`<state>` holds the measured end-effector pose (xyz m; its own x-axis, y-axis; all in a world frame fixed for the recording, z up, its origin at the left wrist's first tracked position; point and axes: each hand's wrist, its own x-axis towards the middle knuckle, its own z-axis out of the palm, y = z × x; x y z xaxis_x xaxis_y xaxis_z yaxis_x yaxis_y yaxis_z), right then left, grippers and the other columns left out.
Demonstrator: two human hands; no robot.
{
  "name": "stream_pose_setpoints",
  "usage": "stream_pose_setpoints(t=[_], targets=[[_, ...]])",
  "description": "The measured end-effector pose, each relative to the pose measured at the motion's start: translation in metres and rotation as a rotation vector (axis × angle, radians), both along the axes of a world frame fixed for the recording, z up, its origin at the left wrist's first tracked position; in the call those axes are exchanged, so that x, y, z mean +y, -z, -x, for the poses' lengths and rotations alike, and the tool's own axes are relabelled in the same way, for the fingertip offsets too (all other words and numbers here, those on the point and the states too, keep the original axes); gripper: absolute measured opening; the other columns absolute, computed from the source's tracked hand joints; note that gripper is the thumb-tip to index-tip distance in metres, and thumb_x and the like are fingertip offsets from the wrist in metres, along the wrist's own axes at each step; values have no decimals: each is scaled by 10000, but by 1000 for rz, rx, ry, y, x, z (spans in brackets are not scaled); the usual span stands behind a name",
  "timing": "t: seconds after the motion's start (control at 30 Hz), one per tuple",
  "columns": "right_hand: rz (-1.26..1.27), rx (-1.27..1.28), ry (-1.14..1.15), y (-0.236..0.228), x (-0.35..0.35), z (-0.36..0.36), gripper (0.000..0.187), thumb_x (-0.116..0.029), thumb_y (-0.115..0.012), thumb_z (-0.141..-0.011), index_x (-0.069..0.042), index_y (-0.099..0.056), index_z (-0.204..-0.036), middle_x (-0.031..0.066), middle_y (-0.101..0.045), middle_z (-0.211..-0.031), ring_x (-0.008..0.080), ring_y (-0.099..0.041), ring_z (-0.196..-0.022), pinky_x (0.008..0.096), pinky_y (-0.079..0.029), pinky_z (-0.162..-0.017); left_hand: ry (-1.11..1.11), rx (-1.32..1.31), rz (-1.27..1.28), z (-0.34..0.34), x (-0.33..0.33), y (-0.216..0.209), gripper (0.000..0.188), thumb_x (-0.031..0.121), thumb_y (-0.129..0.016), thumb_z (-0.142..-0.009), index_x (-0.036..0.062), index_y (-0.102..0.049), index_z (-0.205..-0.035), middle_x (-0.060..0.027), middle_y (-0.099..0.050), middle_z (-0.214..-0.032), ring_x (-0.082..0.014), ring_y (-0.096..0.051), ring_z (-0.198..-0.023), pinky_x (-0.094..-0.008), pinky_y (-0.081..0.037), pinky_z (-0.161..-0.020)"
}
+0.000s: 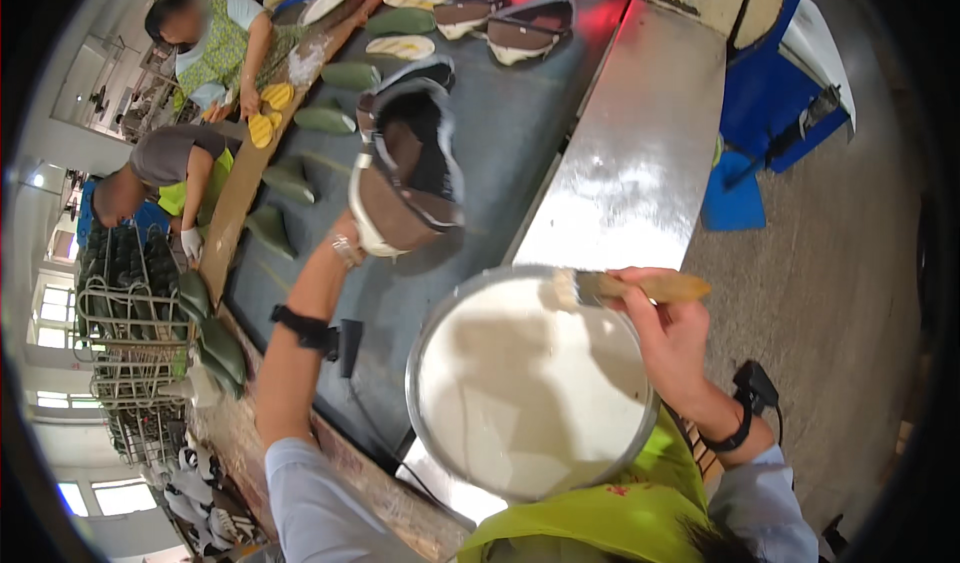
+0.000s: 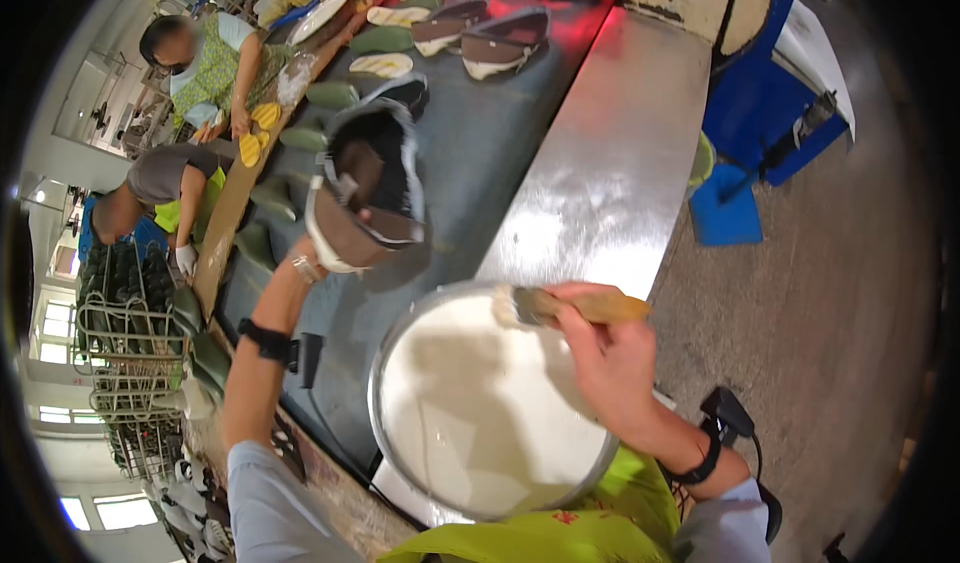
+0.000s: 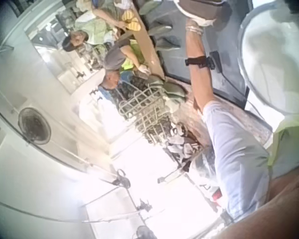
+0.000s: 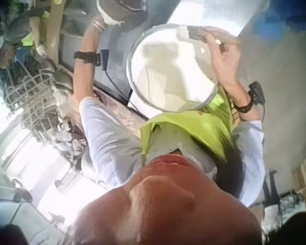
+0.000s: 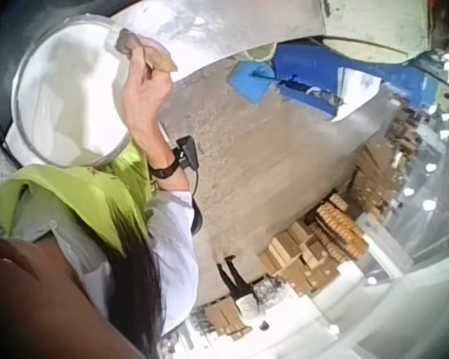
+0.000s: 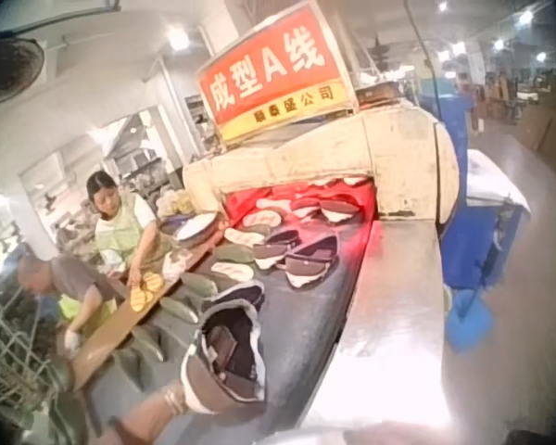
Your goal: Brushing white glue onto the edges and interiors of various shoe uppers in a factory assembly line.
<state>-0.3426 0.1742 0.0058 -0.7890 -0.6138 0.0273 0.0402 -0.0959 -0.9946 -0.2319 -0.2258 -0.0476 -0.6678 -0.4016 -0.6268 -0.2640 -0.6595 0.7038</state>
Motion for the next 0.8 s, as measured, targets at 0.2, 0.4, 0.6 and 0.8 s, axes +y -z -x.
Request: stream_pose_setpoints(t=[0.2,0.4,0.6,0.8], targets=[[-95,-39,63,0,7,19,157,-39,-489,-916,56,-531,-1034,150,-594,-1040,172,-590,-944,280,-515,-800,325,88,97,79,1,56,413,70,-509,-901,32,-403,-1299,-148,-509,-1257,-231,-545,-1114,-375,-471,-942],[-162,67,80,-2,-12,13,197,-67,-470,-925,55,-533,-1066,157,-584,-1068,199,-588,-965,296,-507,-818,-62,21,252,4,-33,65,527,167,-513,-922,47,-298,-1388,-149,-451,-1326,-235,-492,-1181,-326,-453,-957],[-128,205,-61,-19,-18,-20,246,-141,-475,-943,28,-552,-1104,134,-579,-1132,189,-564,-1032,297,-471,-862,349,-392,726,-233,-41,-21,559,204,-563,-882,43,-348,-1371,-114,-477,-1316,-203,-509,-1156,-319,-447,-937],[-125,255,-318,-13,-7,-52,225,-88,-464,-934,43,-550,-1096,144,-569,-1154,196,-547,-1076,303,-431,-922,878,-1206,1347,-497,67,-42,924,357,-732,-604,65,-316,-1376,-190,-317,-1402,-366,-307,-1296,-433,-328,-1036]])
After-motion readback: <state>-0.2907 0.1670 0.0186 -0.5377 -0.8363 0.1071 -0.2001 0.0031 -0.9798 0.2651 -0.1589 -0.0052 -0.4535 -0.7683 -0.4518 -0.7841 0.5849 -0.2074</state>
